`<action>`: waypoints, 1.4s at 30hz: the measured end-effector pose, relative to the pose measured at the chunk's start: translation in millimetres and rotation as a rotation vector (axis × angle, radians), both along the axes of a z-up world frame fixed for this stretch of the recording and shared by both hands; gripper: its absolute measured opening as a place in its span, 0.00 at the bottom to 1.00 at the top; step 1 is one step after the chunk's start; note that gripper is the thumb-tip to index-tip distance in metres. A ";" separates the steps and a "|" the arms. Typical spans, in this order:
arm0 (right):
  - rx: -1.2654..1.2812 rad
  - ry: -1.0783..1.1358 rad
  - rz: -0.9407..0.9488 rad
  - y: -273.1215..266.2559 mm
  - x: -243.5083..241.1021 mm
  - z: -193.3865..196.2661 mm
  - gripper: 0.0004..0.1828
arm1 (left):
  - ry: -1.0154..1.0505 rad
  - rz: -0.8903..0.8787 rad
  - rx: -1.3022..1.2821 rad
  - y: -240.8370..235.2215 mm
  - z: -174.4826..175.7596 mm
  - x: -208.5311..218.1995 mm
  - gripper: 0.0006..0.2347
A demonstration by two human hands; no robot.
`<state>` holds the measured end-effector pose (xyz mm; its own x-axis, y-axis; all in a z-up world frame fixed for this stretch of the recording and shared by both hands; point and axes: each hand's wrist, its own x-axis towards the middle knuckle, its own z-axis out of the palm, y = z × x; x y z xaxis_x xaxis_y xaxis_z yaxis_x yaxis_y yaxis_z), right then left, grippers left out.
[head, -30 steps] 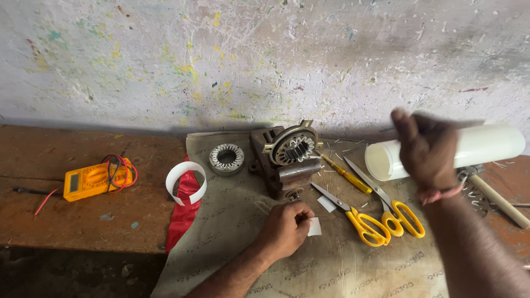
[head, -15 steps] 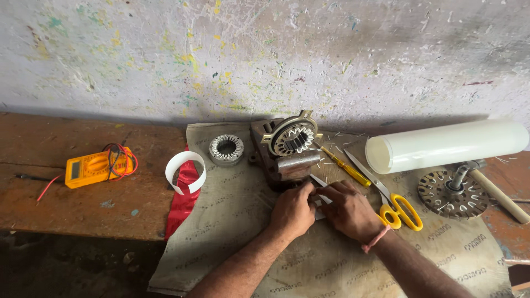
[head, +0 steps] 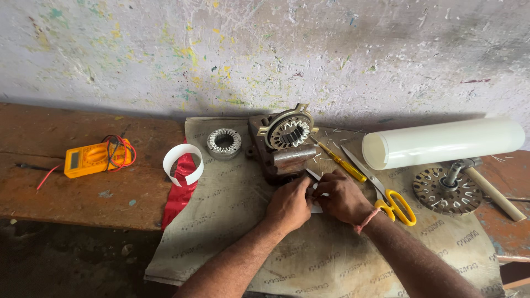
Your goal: The person works on a fan motor stator held in a vise, using a screwdriver to arrange the internal windings and then using shears to cut and trim small pieces of white insulation material.
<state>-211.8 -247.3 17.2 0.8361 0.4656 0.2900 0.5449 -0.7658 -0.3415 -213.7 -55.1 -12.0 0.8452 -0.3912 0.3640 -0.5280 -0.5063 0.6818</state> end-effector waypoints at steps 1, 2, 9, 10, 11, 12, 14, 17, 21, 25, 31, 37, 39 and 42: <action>0.007 -0.007 -0.004 0.2 0.5 -0.2 0.09 | -0.045 -0.008 0.008 -0.3 -1.0 0.6 0.15; 0.008 -0.007 0.000 0.7 -0.2 -0.9 0.09 | -0.046 -0.005 0.008 -1.4 -2.1 1.7 0.15; 0.006 -0.035 -0.032 -0.5 -4.1 -5.1 0.06 | 0.037 0.009 0.177 -7.4 -6.7 7.2 0.08; -0.011 -0.051 -0.042 -0.3 -4.7 -5.9 0.06 | 0.036 0.006 0.165 -6.7 -6.2 6.9 0.07; -0.011 -0.049 -0.041 -0.3 -4.8 -6.4 0.06 | 0.038 0.007 0.165 -6.1 -5.2 6.7 0.07; -0.018 -0.083 -0.025 -0.3 -4.8 -6.7 0.06 | 0.023 -0.007 0.174 -5.5 -3.9 6.5 0.05; -0.027 -0.115 -0.003 0.1 -5.5 -6.5 0.06 | 0.010 -0.014 0.181 -4.3 -1.4 4.9 0.03; -0.047 -0.117 -0.011 1.1 -7.1 -4.6 0.06 | -0.020 -0.057 0.161 -0.9 2.9 4.4 0.03; -0.020 -0.154 0.048 -0.2 -5.8 -4.9 0.06 | -0.064 -0.121 0.134 2.9 5.0 7.3 0.02; -0.032 -0.134 0.088 -1.9 -4.0 -4.9 0.06 | -0.083 -0.187 0.108 4.9 3.9 9.8 0.03; 0.001 -0.176 0.190 -2.6 -5.9 0.0 0.07 | -0.079 -0.237 0.196 3.6 -5.8 16.2 0.01; -0.224 -0.155 0.228 11.4 -26.1 34.4 0.10 | -0.096 -0.350 0.388 10.1 -11.1 24.9 0.06; -0.212 -0.175 0.235 19.3 -40.9 55.1 0.12 | -0.154 -0.348 0.305 14.8 -13.0 16.8 0.08; 0.067 -0.134 0.097 18.3 -75.5 88.1 0.20 | -0.183 -0.338 0.205 21.3 -7.8 16.9 0.08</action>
